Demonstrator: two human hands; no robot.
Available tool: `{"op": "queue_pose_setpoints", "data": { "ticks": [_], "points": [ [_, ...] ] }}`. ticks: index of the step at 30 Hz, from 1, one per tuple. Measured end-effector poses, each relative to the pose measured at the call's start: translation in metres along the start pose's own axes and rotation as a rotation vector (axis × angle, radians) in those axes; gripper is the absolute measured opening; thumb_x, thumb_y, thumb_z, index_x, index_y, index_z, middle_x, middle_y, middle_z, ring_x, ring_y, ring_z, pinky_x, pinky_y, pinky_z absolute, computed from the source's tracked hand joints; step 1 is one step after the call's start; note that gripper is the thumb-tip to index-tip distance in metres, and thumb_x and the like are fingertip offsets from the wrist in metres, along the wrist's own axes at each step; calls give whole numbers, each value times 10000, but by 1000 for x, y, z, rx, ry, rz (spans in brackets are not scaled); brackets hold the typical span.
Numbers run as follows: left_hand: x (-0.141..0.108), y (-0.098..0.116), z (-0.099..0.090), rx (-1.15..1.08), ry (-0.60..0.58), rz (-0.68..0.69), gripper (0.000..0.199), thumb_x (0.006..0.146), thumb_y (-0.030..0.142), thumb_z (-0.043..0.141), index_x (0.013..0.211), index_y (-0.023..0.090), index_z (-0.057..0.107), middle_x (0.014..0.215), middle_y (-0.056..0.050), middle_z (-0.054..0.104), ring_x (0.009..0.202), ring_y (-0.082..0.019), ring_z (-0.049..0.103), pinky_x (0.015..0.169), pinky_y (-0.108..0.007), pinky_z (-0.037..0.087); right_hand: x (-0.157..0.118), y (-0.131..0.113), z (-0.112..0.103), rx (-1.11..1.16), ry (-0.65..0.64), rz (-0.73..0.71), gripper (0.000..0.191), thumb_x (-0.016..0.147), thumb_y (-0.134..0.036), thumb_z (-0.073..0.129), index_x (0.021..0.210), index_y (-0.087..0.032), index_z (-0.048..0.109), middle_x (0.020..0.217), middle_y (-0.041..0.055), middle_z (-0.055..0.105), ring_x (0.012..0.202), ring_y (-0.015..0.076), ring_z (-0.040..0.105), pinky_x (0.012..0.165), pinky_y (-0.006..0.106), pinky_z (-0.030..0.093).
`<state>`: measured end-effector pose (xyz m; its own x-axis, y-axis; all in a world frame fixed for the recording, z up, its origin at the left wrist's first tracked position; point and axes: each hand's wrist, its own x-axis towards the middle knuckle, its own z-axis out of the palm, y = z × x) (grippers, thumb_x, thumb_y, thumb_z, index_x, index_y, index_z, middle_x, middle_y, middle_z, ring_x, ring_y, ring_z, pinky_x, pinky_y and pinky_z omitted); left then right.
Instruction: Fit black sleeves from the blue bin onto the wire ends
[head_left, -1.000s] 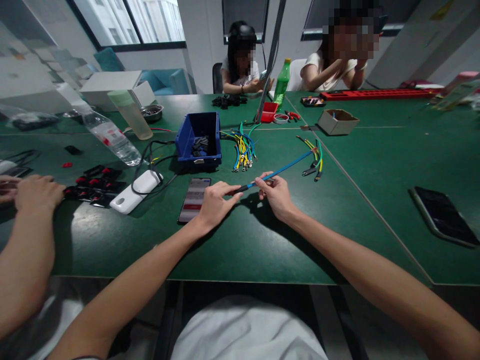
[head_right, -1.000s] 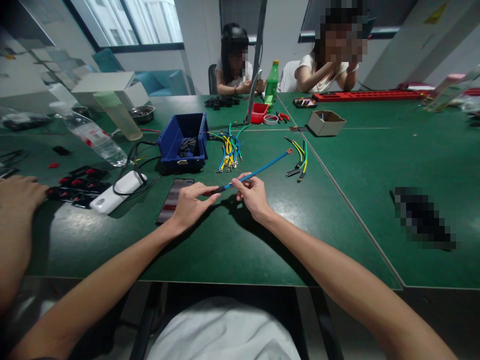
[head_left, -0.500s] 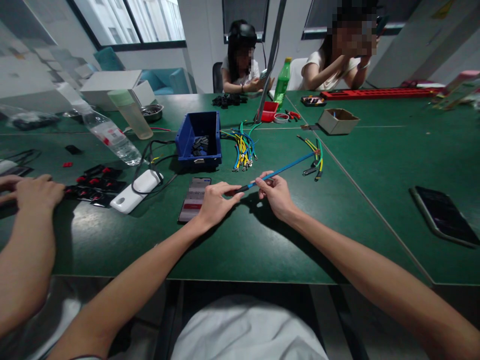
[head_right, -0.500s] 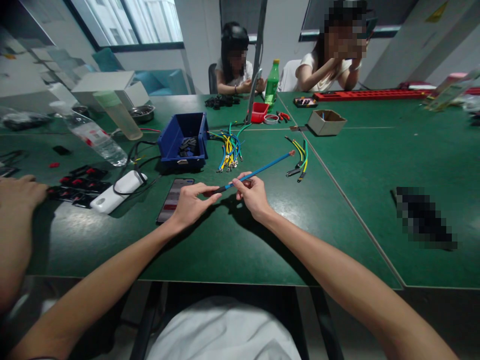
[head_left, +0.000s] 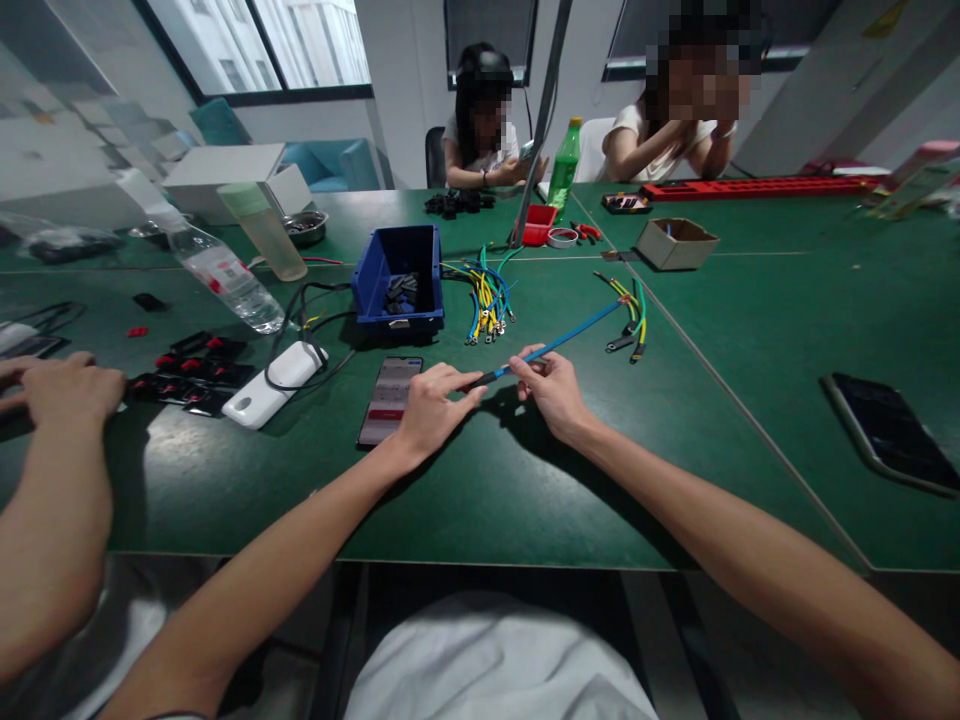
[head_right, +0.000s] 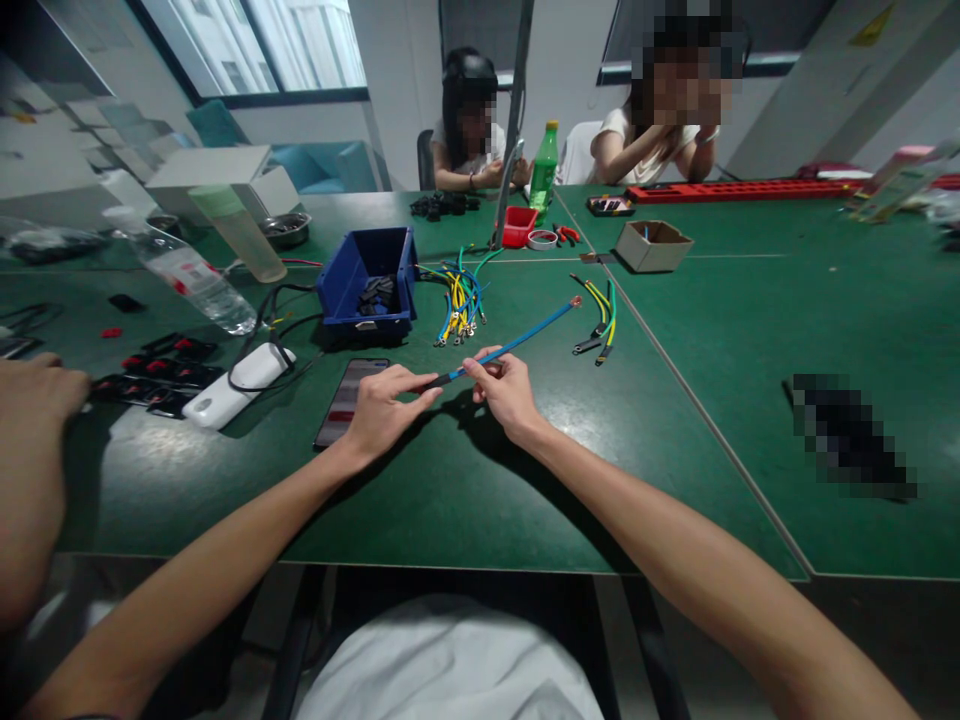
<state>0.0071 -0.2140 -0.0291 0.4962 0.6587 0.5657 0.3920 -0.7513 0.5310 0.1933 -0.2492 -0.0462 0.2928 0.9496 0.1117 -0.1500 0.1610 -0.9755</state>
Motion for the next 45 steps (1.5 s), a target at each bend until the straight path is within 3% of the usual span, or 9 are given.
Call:
{"op": "queue_pose_setpoints", "data": {
  "ticks": [14,19,34,45],
  "points": [
    [2,0,0,-106,-57,-106,186,787,290,699,930,184,751,778,-54,728,659,-149,637,636,-276,481,-1,-1,0,-6,-39,-8,342,718,-446,728,829,-196,524,705,-19,650,406,56,475,393,197,333],
    [2,1,-1,-93,-39,-71,179,782,275,704,924,176,751,764,-52,724,673,-154,638,628,-274,478,-1,-2,0,1,-37,-1,357,705,-458,733,828,-198,522,743,-5,669,409,59,477,396,203,353],
    [-2,-3,2,44,4,94,184,820,285,671,948,172,741,774,-55,718,673,-145,615,628,-264,473,-1,-2,0,-9,-33,14,343,705,-461,733,809,-198,538,616,-50,593,399,67,478,394,204,366],
    [0,-2,2,-67,-26,4,171,802,289,689,926,187,750,781,-53,733,663,-151,640,623,-272,489,-2,-3,1,7,-52,0,351,710,-458,728,826,-197,525,725,-8,665,411,61,482,400,203,348]
  ]
}}
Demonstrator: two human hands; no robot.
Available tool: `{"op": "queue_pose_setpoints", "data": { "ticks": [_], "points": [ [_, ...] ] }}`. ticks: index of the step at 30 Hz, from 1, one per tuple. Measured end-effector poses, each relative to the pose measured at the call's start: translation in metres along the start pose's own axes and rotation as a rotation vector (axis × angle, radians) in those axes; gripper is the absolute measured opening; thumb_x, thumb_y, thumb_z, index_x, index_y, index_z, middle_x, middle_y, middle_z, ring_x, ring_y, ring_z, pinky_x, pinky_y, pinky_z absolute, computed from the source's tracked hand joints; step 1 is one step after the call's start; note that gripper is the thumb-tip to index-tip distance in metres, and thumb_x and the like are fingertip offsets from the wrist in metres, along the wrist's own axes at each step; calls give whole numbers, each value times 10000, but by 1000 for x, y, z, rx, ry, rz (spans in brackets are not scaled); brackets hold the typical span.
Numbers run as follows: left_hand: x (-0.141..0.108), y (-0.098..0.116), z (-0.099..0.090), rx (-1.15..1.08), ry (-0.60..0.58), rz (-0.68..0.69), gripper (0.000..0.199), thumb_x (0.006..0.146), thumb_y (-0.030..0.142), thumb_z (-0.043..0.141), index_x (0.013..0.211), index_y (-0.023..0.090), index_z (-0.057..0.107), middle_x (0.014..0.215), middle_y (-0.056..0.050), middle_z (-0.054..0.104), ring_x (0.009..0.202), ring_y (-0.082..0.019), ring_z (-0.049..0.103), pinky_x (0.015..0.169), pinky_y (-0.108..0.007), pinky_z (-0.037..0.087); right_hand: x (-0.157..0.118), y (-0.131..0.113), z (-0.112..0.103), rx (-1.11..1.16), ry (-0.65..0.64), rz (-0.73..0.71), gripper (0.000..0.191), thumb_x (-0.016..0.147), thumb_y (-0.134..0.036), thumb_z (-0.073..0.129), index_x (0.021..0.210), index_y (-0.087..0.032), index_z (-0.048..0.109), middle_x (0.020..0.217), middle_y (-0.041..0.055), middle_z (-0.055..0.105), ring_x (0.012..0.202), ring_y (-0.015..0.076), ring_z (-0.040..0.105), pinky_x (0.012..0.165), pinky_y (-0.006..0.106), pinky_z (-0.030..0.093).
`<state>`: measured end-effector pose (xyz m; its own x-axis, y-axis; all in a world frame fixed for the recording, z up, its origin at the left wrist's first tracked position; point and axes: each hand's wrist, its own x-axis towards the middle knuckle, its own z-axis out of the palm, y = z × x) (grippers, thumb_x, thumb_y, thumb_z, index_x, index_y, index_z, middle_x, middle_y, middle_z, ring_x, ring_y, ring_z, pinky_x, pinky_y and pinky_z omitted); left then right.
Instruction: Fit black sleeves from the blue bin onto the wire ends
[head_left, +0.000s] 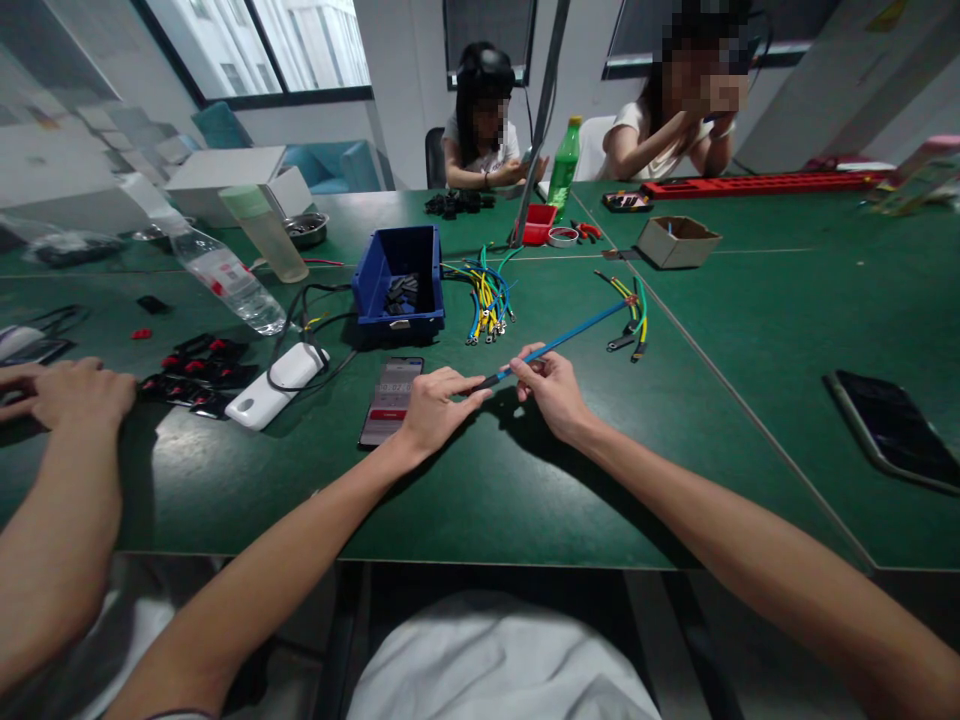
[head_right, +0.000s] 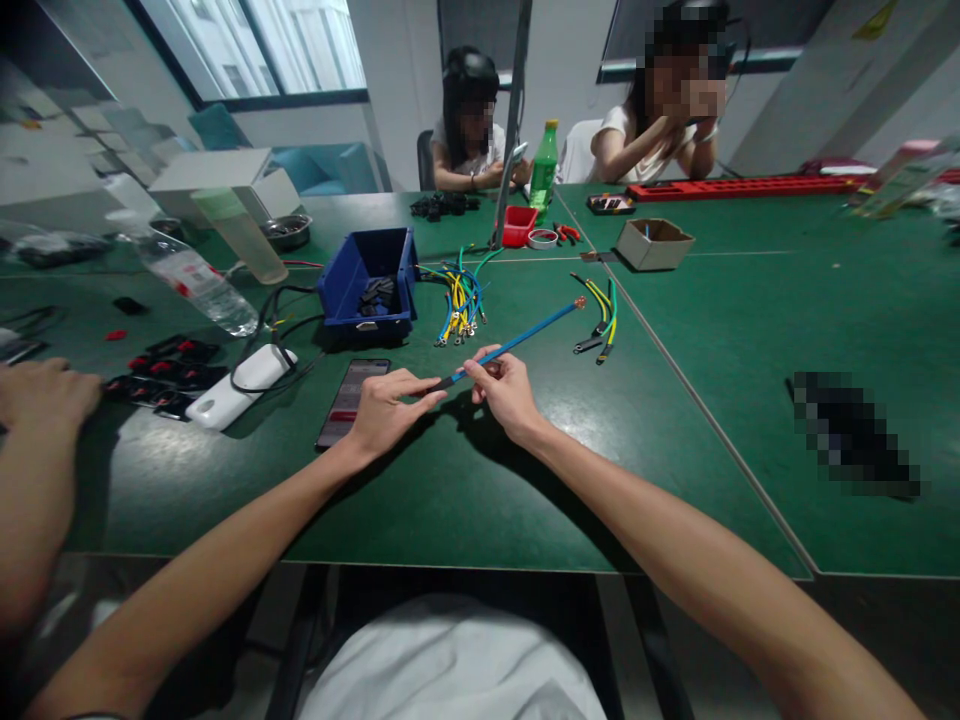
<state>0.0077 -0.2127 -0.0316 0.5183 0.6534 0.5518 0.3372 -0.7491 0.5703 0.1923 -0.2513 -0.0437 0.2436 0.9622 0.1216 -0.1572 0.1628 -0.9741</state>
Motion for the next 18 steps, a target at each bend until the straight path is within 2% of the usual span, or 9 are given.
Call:
{"op": "queue_pose_setpoints", "data": {
  "ticks": [18],
  "points": [
    [-2,0,-1,99,56,122,187,823,302,666,940,176,738,776,-63,726,671,-154,628,640,-282,488,0,-3,1,-10,23,8,331,699,-454,739,792,-199,550,607,-49,584,410,72,483,408,212,383]
  ]
}}
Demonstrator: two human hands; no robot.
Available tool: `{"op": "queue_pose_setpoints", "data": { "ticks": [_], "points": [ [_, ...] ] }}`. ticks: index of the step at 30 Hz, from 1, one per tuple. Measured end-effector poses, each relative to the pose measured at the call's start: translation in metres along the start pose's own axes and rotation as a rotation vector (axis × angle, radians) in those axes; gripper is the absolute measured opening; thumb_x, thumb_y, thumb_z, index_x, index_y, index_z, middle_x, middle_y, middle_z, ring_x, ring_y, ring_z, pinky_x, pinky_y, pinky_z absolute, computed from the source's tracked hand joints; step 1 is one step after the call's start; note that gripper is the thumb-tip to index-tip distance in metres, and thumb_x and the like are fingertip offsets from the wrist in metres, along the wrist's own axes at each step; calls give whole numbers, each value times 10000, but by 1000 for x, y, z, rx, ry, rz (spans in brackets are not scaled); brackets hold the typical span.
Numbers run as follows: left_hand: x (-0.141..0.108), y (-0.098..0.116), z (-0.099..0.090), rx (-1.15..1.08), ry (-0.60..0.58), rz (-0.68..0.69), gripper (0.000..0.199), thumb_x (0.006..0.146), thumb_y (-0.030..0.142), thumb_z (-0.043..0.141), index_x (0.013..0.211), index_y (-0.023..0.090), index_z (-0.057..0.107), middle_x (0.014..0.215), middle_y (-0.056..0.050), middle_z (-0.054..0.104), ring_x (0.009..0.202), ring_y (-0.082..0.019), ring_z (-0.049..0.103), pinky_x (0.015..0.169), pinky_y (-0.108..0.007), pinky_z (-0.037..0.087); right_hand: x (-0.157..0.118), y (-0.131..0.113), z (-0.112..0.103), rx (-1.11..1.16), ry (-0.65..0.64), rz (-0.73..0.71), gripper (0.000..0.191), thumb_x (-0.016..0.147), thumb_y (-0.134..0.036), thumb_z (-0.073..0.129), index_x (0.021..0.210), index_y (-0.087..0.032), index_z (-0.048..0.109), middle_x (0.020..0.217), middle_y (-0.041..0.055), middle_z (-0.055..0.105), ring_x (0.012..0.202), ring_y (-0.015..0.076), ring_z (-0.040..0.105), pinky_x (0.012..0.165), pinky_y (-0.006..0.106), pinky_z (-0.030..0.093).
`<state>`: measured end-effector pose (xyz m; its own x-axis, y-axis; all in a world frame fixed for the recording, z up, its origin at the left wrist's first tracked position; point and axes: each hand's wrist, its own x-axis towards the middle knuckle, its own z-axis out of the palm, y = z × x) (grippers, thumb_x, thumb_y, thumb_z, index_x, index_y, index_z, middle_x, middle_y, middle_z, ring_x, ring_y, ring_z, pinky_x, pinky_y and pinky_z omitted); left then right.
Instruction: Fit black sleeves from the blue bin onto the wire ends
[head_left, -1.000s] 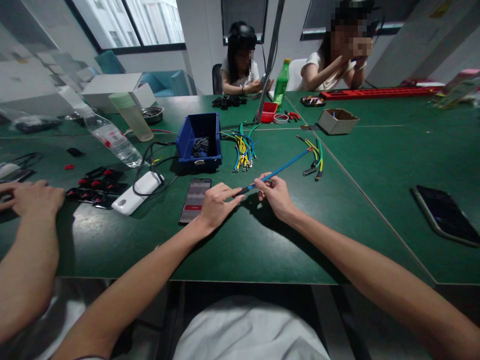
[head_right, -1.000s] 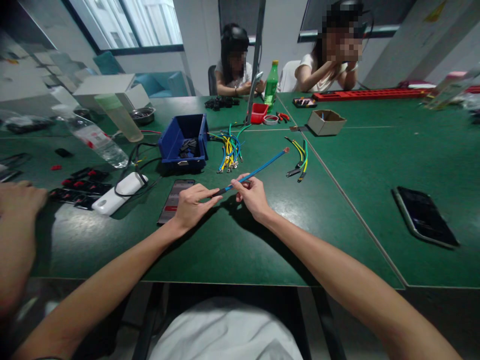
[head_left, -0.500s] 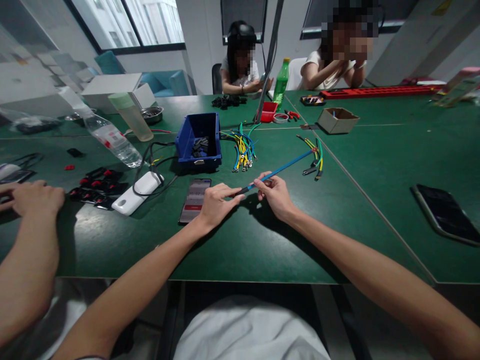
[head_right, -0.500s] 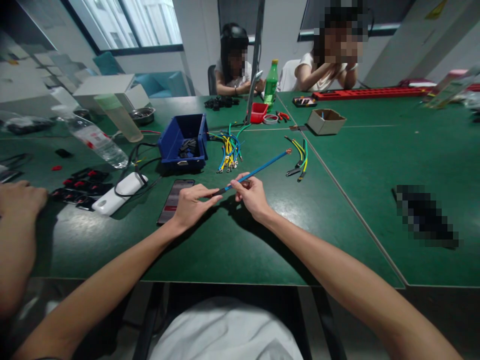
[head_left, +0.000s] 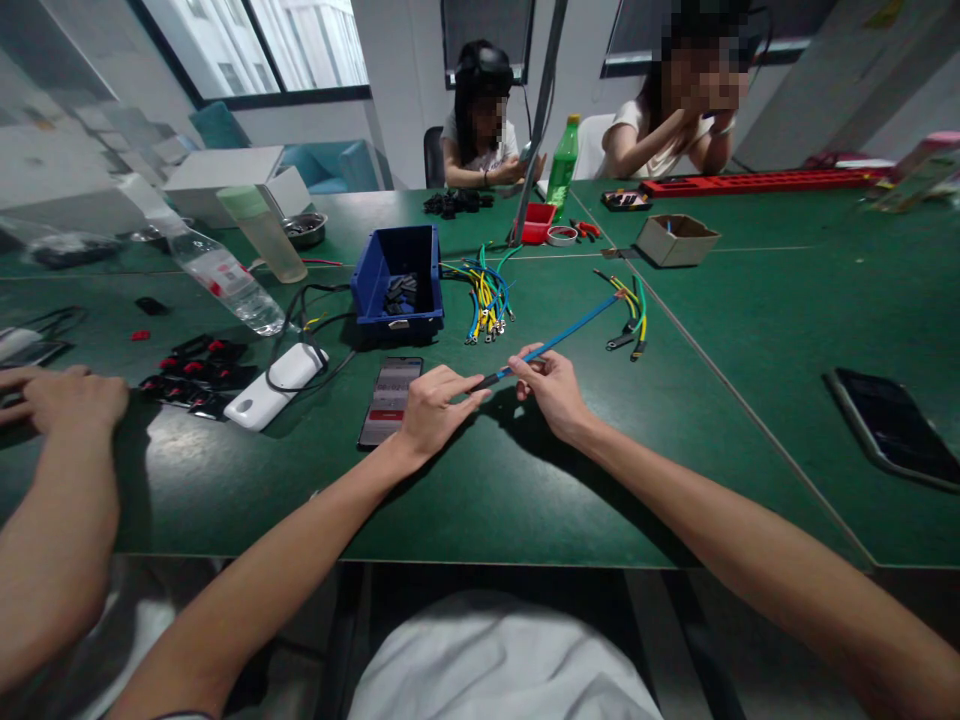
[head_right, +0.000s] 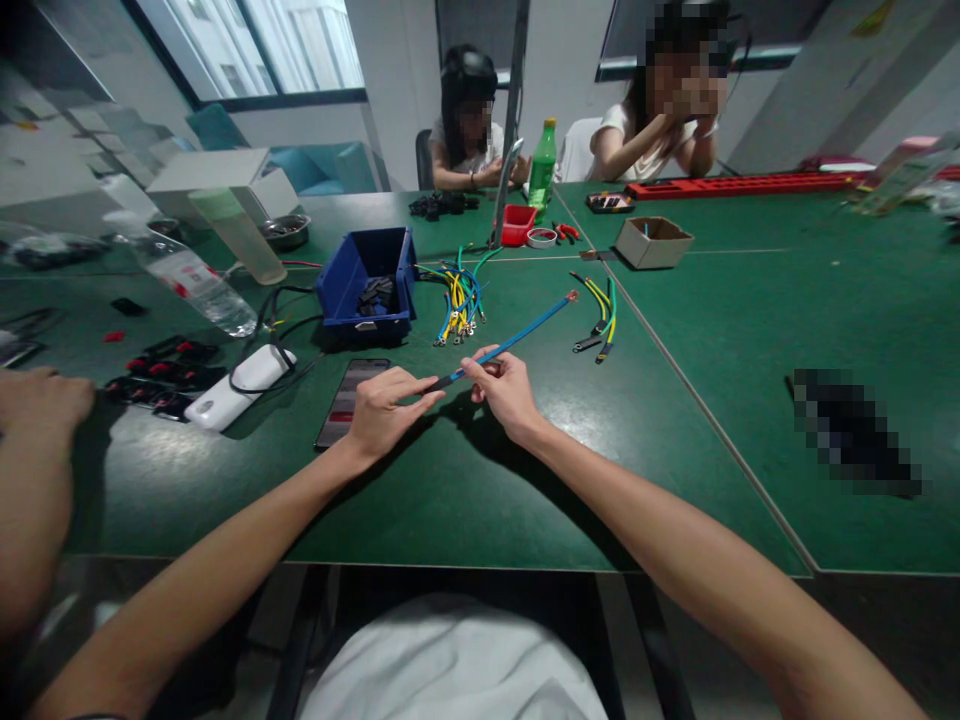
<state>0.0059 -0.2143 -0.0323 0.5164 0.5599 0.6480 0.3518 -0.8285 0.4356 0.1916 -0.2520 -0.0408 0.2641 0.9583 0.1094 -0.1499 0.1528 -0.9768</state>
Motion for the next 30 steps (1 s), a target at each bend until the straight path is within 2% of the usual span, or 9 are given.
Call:
{"op": "queue_pose_setpoints", "data": {
  "ticks": [14,20,30],
  "points": [
    [4,3,1,-175,-72,-287,214,790,317,684,934,170,743,806,-56,745,643,-161,657,609,-273,500,1,0,-1,15,2,-13,341,700,-444,741,803,-199,528,667,-25,634,414,68,482,403,206,360],
    [5,6,-1,-162,-59,-280,191,784,295,692,919,174,752,800,-65,743,659,-169,662,620,-282,492,1,-1,0,14,19,-25,317,700,-419,750,795,-197,545,602,-46,587,406,74,479,404,213,374],
    [4,4,0,-182,-85,-291,210,797,300,683,949,171,750,836,-72,746,691,-170,670,642,-277,483,1,1,-1,2,7,-22,343,699,-443,744,806,-192,536,610,-48,589,405,66,478,401,204,364]
  ]
}}
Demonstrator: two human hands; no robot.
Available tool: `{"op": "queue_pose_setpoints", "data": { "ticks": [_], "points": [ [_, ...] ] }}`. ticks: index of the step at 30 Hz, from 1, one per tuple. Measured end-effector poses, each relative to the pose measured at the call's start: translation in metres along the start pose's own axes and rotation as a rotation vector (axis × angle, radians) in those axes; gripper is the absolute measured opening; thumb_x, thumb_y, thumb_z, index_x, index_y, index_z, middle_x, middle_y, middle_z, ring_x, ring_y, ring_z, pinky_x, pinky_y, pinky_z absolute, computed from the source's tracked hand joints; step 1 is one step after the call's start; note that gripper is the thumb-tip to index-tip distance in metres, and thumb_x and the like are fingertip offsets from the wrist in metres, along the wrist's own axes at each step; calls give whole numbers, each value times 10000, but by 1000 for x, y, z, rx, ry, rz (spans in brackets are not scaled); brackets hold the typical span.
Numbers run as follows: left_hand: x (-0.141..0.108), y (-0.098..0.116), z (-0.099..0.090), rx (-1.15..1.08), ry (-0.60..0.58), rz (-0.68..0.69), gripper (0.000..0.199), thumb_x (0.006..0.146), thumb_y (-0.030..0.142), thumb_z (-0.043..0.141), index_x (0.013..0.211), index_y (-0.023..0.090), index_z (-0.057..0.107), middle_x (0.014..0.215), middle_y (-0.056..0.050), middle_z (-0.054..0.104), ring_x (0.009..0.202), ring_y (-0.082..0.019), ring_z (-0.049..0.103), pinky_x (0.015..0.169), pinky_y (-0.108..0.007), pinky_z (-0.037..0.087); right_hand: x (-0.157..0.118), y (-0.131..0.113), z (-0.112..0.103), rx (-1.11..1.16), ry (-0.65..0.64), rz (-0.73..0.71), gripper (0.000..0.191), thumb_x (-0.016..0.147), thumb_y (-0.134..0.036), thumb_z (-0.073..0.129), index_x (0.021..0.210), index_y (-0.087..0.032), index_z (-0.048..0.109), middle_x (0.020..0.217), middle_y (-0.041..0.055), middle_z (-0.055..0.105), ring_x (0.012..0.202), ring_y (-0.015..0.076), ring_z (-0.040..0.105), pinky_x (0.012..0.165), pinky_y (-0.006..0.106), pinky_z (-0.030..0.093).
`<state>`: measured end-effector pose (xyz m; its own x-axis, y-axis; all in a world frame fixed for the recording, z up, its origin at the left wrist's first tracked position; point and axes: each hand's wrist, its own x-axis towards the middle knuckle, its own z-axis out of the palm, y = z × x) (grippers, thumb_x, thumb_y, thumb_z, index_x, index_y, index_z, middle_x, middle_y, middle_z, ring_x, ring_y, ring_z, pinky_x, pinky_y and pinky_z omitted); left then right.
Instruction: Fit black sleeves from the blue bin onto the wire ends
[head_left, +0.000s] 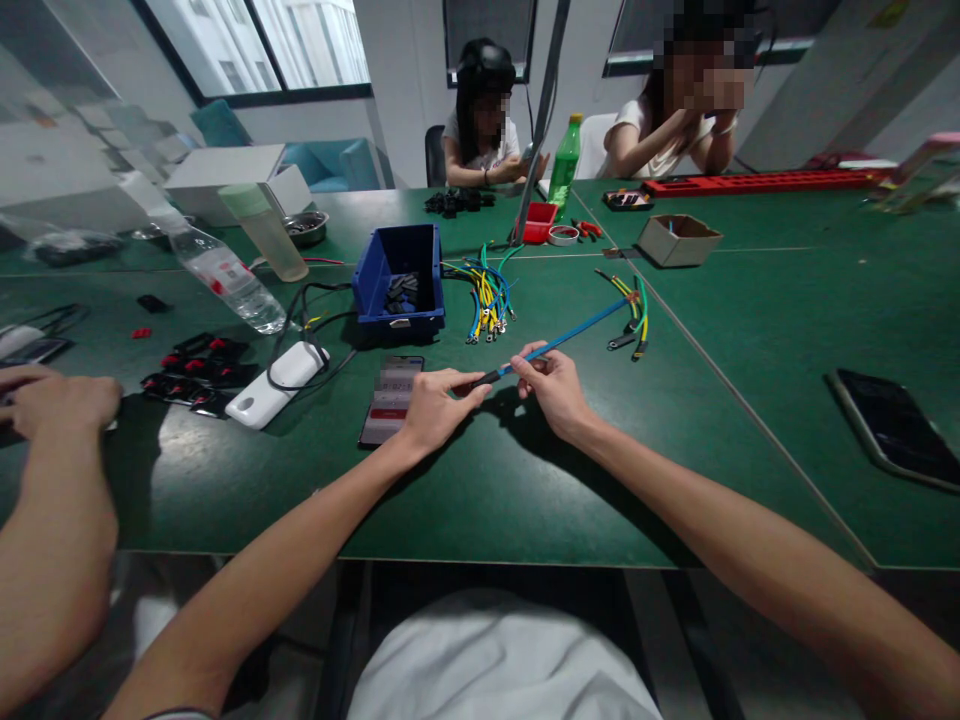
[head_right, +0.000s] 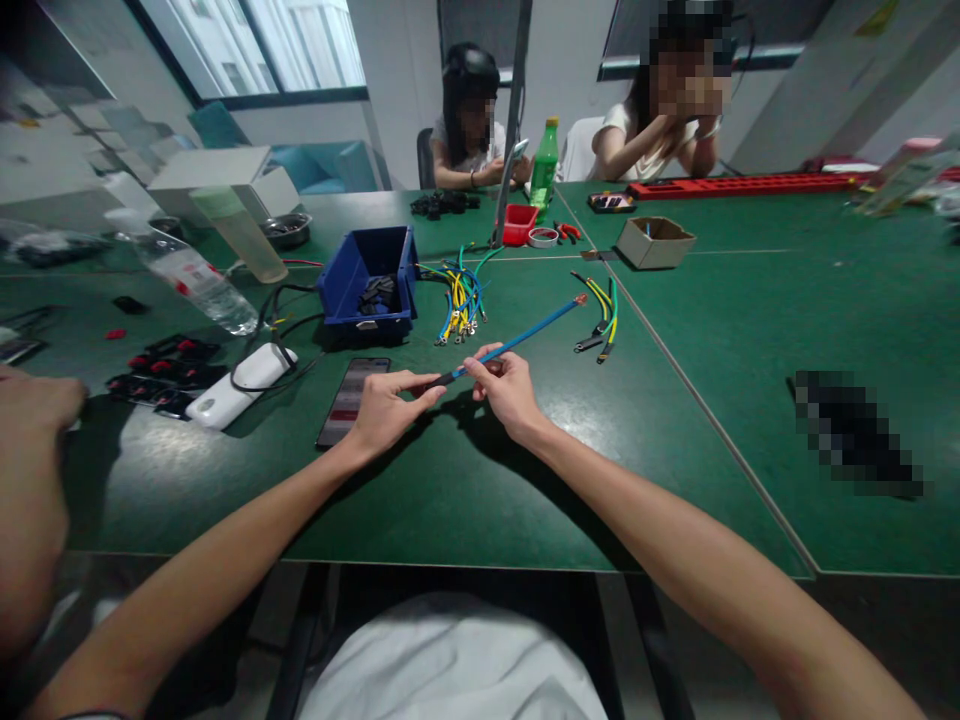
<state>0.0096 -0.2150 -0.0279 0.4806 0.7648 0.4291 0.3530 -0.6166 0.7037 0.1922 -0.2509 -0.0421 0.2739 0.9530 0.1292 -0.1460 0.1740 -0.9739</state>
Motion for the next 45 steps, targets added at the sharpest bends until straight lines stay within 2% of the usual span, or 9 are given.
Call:
{"op": "queue_pose_setpoints", "data": {
  "ticks": [6,15,31,39,45],
  "points": [
    [0,1,-1,-7,-19,-14,215,795,296,686,954,166,750,842,-74,746,694,-167,666,646,-272,475,0,0,0,17,-12,0,329,703,-424,744,809,-191,537,616,-43,601,401,65,481,394,199,360],
    [-1,-1,0,27,16,62,216,790,291,695,959,167,747,752,-53,724,632,-139,622,622,-257,458,1,1,0,19,-1,6,322,698,-408,753,801,-186,546,631,-42,611,398,61,483,392,197,374],
    [-2,-1,0,16,8,67,207,798,294,690,953,168,745,763,-58,733,619,-137,630,591,-255,450,-1,-3,1,35,-23,39,324,705,-406,746,809,-183,536,610,-47,595,396,52,471,398,186,343],
    [-3,-1,2,75,73,185,196,788,269,703,948,162,738,749,-52,723,626,-135,626,600,-257,459,0,-2,1,30,-15,47,348,675,-423,764,796,-190,535,603,-42,598,397,65,474,401,200,353],
    [-3,-3,3,81,56,163,185,799,282,690,936,169,741,762,-58,725,641,-144,636,605,-259,466,0,-2,0,21,-21,51,389,657,-466,764,805,-189,535,633,-28,622,403,62,471,400,200,347]
  ]
}}
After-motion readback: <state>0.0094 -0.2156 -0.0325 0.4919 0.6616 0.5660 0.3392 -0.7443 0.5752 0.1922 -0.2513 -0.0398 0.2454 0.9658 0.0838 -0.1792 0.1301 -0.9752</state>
